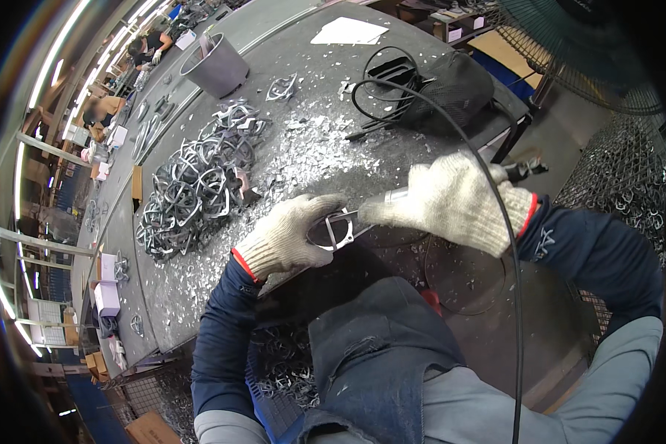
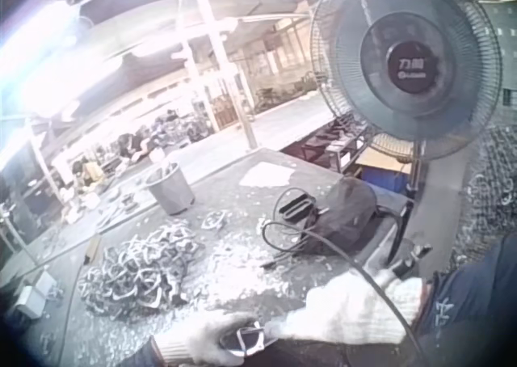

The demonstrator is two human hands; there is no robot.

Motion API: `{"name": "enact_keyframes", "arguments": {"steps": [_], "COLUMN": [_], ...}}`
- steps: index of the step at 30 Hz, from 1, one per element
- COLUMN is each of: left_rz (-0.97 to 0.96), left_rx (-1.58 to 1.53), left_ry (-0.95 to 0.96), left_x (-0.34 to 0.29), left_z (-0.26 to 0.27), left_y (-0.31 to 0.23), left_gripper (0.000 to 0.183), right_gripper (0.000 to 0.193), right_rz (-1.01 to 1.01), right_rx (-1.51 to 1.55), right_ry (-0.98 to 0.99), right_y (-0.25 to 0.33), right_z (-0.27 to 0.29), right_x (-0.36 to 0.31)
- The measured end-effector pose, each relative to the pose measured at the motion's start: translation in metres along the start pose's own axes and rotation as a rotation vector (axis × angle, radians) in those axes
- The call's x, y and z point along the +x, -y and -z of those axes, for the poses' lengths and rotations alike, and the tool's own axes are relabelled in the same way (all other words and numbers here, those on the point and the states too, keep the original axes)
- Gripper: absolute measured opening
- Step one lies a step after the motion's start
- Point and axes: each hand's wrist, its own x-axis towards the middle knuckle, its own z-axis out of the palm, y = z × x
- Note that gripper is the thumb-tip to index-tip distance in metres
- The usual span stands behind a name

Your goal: The person deburrs metal brackets using a handheld power filing tool, turning each bracket to file its inner surfaces and outer edges.

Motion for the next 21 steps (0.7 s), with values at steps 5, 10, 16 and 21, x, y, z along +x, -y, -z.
{"name": "enact_keyframes", "arguments": {"steps": [5, 10, 16, 21], "left_rz": [-0.007, -0.04, -0.08, -0.063], "left_rx": [0.025, 0.048, 0.053, 0.009], "left_ry": [0.031, 0.008, 0.026, 0.075], "left_x": [0.001, -0.001, 0.003, 0.002], "left_z": [0.006, 0.004, 0.006, 0.011], "left_y": [0.001, 0.006, 0.018, 0.011], "left_gripper": [0.089, 0.089, 0.092, 0.09], "right_gripper": [0.056, 0.057, 0.057, 0.069], "right_rz": [-0.067, -0.166, -0.058, -0.086], "right_rx": [0.027, 0.13, -0.002, 0.099], "right_ry": [0.217, 0.31, 0.049, 0.191], "right_y": [-0.002, 0.013, -0.001, 0.002], "right_z": [0.011, -0.006, -0.018, -0.031], "right_x": [-0.004, -0.015, -0.002, -0.025]}}
